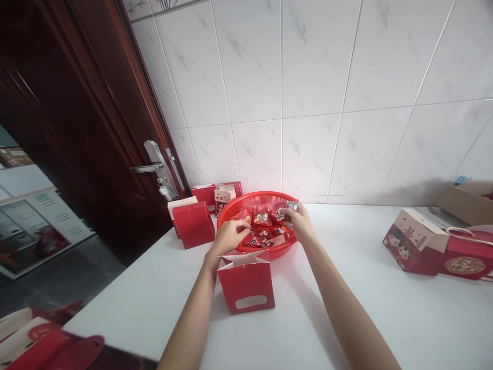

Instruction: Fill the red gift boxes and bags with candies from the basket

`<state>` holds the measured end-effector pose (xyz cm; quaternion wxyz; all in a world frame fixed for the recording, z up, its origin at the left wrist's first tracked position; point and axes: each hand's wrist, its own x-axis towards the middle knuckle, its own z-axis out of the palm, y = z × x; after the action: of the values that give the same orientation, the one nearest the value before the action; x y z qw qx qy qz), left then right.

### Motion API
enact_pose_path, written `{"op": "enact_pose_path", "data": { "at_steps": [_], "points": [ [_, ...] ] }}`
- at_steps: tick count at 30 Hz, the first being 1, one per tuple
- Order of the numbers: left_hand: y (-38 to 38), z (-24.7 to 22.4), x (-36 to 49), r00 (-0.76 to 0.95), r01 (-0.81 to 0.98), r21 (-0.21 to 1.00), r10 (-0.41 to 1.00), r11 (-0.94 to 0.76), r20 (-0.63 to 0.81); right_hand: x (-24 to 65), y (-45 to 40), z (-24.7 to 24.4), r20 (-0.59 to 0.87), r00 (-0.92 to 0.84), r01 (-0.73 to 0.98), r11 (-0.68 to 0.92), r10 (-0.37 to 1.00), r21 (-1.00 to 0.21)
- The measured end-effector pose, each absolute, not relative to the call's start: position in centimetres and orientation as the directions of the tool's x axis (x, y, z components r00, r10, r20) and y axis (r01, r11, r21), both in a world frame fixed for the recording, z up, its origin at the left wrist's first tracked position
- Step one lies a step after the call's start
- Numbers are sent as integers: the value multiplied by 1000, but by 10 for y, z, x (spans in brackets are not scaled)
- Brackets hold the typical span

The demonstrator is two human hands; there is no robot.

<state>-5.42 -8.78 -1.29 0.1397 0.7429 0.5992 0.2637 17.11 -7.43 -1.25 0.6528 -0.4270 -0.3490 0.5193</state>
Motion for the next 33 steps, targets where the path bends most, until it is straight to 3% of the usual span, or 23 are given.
{"op": "enact_pose_path", "data": {
  "at_steps": [10,15,20,27,33],
  "points": [
    [-94,-20,-57,108,768,575,943,-280,315,166,-77,-10,40,230,-331,117,972,-937],
    [-96,-31,-65,110,675,605,869,-422,483,165,-76,-11,48,239,-307,123,970,-944],
    [-87,-45,-73,-129,659,611,734,-439,666,165,-76,-12,54,239,-290,124,970,-949],
    [-70,-65,-79,-449,452,816,699,-360,557,163,-77,-13,66,236,-266,129,969,-955],
    [-63,-74,-83,-516,278,933,783,-229,346,164,-74,-14,64,233,-268,127,970,-955]
  ]
}}
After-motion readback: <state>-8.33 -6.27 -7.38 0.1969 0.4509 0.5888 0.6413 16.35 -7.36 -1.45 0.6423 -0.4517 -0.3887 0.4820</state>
